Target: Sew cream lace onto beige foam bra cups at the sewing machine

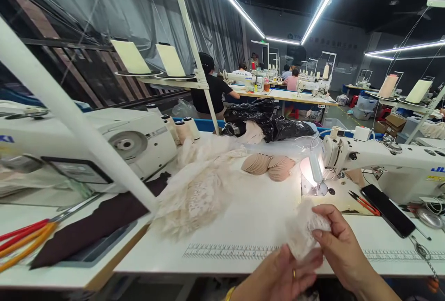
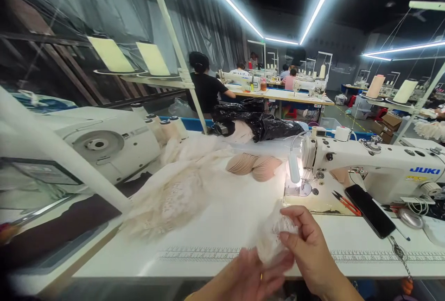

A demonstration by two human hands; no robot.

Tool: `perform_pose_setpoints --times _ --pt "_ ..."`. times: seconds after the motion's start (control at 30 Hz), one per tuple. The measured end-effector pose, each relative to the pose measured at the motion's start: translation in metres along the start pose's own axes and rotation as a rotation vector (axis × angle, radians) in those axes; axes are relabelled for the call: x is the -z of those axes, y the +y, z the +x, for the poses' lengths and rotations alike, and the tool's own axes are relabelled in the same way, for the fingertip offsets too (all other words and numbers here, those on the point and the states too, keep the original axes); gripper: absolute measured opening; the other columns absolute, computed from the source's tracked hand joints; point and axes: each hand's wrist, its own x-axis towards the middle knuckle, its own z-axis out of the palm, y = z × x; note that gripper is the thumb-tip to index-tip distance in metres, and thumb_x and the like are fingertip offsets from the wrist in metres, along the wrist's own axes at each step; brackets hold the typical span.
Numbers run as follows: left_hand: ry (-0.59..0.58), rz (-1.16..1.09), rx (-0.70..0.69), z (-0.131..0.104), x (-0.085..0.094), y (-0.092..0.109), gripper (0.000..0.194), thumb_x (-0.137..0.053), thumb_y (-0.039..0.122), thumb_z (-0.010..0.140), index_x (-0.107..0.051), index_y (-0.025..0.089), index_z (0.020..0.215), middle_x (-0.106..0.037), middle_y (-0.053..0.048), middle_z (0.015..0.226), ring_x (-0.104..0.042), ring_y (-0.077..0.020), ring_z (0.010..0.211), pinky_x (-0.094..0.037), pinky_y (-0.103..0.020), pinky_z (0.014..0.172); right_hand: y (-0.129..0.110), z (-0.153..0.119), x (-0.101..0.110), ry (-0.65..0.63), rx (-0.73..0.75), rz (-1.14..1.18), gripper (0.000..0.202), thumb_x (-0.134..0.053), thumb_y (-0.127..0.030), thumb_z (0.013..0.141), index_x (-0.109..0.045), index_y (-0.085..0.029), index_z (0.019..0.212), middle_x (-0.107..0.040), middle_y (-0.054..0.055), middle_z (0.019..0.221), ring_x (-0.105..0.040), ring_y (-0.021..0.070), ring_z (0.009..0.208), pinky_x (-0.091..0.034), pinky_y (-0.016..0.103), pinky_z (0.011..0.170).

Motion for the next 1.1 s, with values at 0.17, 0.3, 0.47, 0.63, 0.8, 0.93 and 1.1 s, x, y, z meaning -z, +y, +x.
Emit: perform_pose_setpoints --times 0.17,0.3,0.47,0.63,0.8,0.93,1.1 --pt "0.378 -0.337 -0.158 0.019 -0.010 0.026 0.051 -0.083 0.043 0.080 -0.071 0.023 0.125 -0.072 -0.011 0.124 -0.063 -0.0318 0.123 -0.050 -0.046 0.108 0.002 -0.012 0.011 -0.168 -0.055 -0.076 0.048 -0.077 -0.045 0.086 -0.058 -0.031 0.129 -0.067 0.002 0.103 -0.061 0.0218 0.095 -0.044 0.035 0.090" --pt "0.426 -0.291 -0.199 0.021 -0.012 0.032 0.053 -0.086 0.036 0.077 -0.070 0.022 0.126 -0.074 -0.009 0.119 -0.065 -0.0321 0.119 -0.055 -0.045 0.102 -0.001 -0.008 0.007 -0.133 -0.112 -0.106 0.048 -0.074 -0.057 0.087 -0.060 -0.027 0.122 -0.063 0.001 0.094 -0.059 0.0206 0.089 -0.043 0.032 0.083" --pt "0.454 -0.295 -0.173 0.016 -0.015 0.032 0.057 -0.089 0.037 0.073 -0.071 0.018 0.123 -0.075 -0.011 0.115 -0.068 -0.0330 0.113 -0.056 -0.046 0.099 0.008 0.003 0.000 -0.018 -0.157 -0.196 0.046 -0.072 -0.062 0.086 -0.059 -0.024 0.109 -0.043 -0.008 0.068 -0.043 0.0127 0.062 -0.033 0.024 0.063" --pt "0.588 -0.212 -0.149 0.015 -0.016 0.031 0.053 -0.089 0.048 0.070 -0.072 0.016 0.108 -0.076 -0.010 0.105 -0.069 -0.0317 0.104 -0.057 -0.043 0.094 0.015 0.004 -0.005 -0.027 -0.045 -0.318 0.038 -0.061 -0.062 0.094 -0.057 -0.024 0.099 -0.047 -0.006 0.069 -0.043 0.0141 0.064 -0.035 0.025 0.061" --pt "0.473 0.096 -0.057 0.016 0.004 0.030 0.047 -0.073 0.059 0.082 -0.064 0.019 0.105 -0.073 -0.006 0.097 -0.068 -0.0266 0.091 -0.056 -0.038 0.085 0.008 0.012 -0.006 0.138 0.201 -0.486 0.034 -0.057 -0.056 0.099 -0.059 -0.023 0.090 -0.060 0.000 0.086 -0.055 0.0180 0.083 -0.042 0.029 0.077" --pt "0.422 0.903 0.053 0.033 0.046 0.056 0.046 -0.053 0.063 0.092 -0.058 0.019 0.101 -0.067 -0.003 0.082 -0.063 -0.0239 0.073 -0.052 -0.038 0.071 0.014 0.032 0.010 0.179 0.092 -0.370 0.042 -0.062 -0.064 0.092 -0.055 -0.023 0.088 -0.063 -0.001 0.074 -0.058 0.0181 0.071 -0.045 0.030 0.072" --pt "0.556 1.588 -0.119 0.092 0.097 0.105 0.035 -0.056 0.025 0.094 -0.057 0.016 0.128 -0.064 -0.015 0.134 -0.058 -0.0302 0.125 -0.045 -0.043 0.105 0.030 0.047 0.024 0.158 -0.009 -0.357 0.046 -0.069 -0.065 0.085 -0.057 -0.022 0.095 -0.065 -0.002 0.073 -0.060 0.0181 0.067 -0.044 0.030 0.067"
